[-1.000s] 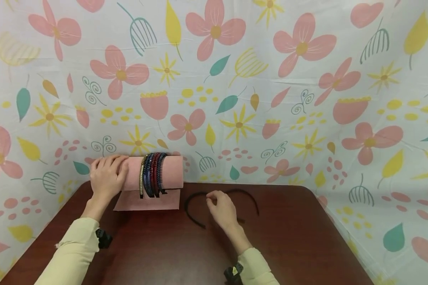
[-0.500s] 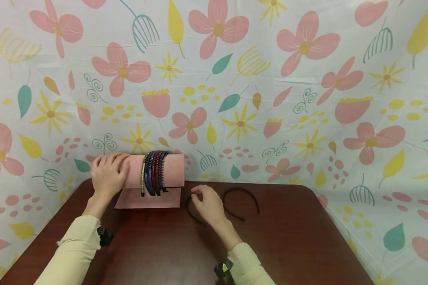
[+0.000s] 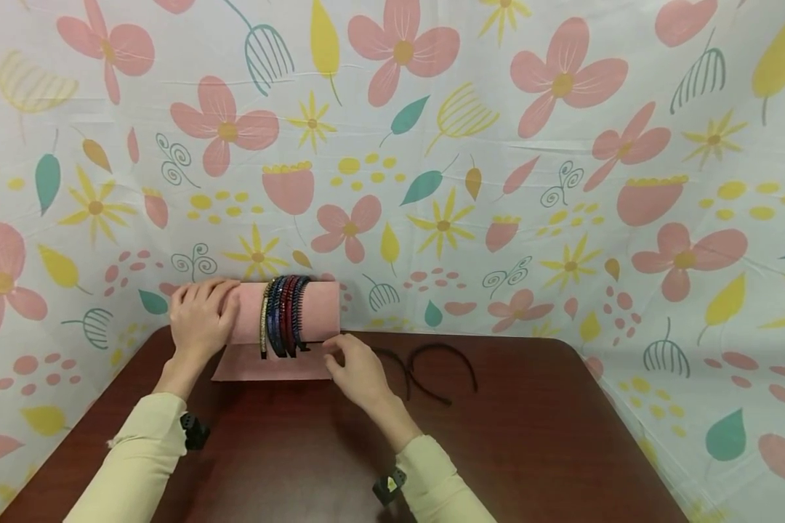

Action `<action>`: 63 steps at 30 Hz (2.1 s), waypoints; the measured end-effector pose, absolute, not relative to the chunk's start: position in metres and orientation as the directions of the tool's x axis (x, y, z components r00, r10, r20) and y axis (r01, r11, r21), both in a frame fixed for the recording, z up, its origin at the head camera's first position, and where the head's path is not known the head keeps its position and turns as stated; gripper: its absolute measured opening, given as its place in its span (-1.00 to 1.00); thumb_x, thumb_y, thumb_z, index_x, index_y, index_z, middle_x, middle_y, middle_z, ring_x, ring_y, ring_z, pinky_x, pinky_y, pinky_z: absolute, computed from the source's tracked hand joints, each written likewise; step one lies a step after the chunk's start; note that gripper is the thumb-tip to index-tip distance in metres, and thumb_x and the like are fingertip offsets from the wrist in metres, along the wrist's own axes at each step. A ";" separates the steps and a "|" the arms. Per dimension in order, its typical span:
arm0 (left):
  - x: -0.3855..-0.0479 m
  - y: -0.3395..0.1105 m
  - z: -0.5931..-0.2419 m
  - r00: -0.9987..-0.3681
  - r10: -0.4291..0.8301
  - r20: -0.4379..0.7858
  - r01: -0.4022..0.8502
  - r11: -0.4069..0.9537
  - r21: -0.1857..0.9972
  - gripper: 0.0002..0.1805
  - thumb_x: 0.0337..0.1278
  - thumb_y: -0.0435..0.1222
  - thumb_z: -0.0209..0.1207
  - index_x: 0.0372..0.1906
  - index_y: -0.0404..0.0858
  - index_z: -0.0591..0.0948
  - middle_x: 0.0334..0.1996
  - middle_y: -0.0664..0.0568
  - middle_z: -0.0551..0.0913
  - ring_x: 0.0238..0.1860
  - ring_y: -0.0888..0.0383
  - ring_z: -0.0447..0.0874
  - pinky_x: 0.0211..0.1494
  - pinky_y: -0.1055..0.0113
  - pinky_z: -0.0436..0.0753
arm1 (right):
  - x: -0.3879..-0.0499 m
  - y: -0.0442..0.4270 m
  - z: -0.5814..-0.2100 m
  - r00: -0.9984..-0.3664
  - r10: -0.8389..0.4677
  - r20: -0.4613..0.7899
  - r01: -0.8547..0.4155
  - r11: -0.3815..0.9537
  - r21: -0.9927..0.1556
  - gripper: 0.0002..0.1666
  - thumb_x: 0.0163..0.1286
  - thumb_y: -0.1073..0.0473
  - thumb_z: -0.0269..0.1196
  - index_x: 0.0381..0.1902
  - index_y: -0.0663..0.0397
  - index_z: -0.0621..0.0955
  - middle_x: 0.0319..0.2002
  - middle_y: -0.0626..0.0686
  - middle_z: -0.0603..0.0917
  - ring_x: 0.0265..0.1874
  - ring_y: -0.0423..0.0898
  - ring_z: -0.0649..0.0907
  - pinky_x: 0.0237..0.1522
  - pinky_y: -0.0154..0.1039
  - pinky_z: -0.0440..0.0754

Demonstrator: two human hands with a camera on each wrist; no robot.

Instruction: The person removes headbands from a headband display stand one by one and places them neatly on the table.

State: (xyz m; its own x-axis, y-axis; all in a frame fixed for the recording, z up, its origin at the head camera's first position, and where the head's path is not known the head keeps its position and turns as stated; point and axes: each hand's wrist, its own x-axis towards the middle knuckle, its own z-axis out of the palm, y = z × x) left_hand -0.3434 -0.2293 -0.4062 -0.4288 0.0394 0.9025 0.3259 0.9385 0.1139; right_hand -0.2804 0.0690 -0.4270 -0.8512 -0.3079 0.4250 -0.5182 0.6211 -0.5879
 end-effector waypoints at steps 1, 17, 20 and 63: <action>-0.344 -0.229 -0.406 -0.432 0.039 0.901 0.327 0.938 0.116 -0.57 0.35 0.01 0.00 -0.04 -0.15 0.74 -0.08 -0.12 0.73 -0.01 -0.16 0.65 0.27 -0.16 0.41 | -0.281 0.067 -0.427 -0.847 -0.315 0.428 -0.526 0.617 -0.586 -0.76 0.41 0.15 0.24 0.00 0.00 0.66 -0.12 -0.07 0.70 -0.20 -0.16 0.68 -0.16 -0.26 0.66; -0.344 -0.229 -0.406 -0.443 0.038 0.896 0.320 0.940 0.118 -0.56 0.37 0.01 -0.02 -0.03 -0.16 0.73 -0.07 -0.12 0.73 0.00 -0.16 0.64 0.27 -0.16 0.42 | -0.287 0.041 -0.426 -0.862 -0.340 0.376 -0.507 0.600 -0.618 -0.65 0.43 0.16 0.22 0.15 -0.03 0.62 0.04 0.00 0.71 -0.20 -0.10 0.71 -0.26 -0.30 0.64; -0.344 -0.229 -0.406 -0.439 0.036 0.898 0.321 0.940 0.120 -0.57 0.35 0.01 0.00 -0.04 -0.15 0.74 -0.08 -0.12 0.73 0.00 -0.15 0.64 0.27 -0.15 0.42 | -0.287 0.039 -0.428 -0.868 -0.329 0.371 -0.496 0.595 -0.633 -0.64 0.43 0.16 0.22 0.16 -0.04 0.62 0.03 -0.01 0.73 -0.24 -0.16 0.71 -0.30 -0.34 0.64; -0.341 -0.230 -0.405 -0.431 0.035 0.902 0.326 0.938 0.120 -0.59 0.34 -0.02 0.03 -0.04 -0.17 0.74 -0.08 -0.13 0.73 -0.01 -0.17 0.64 0.28 -0.15 0.40 | -0.291 0.039 -0.436 -0.832 -0.181 0.524 -0.507 0.629 -0.589 -0.86 0.35 0.16 0.32 -0.14 -0.04 0.69 -0.18 -0.09 0.71 -0.26 -0.18 0.69 -0.25 -0.29 0.64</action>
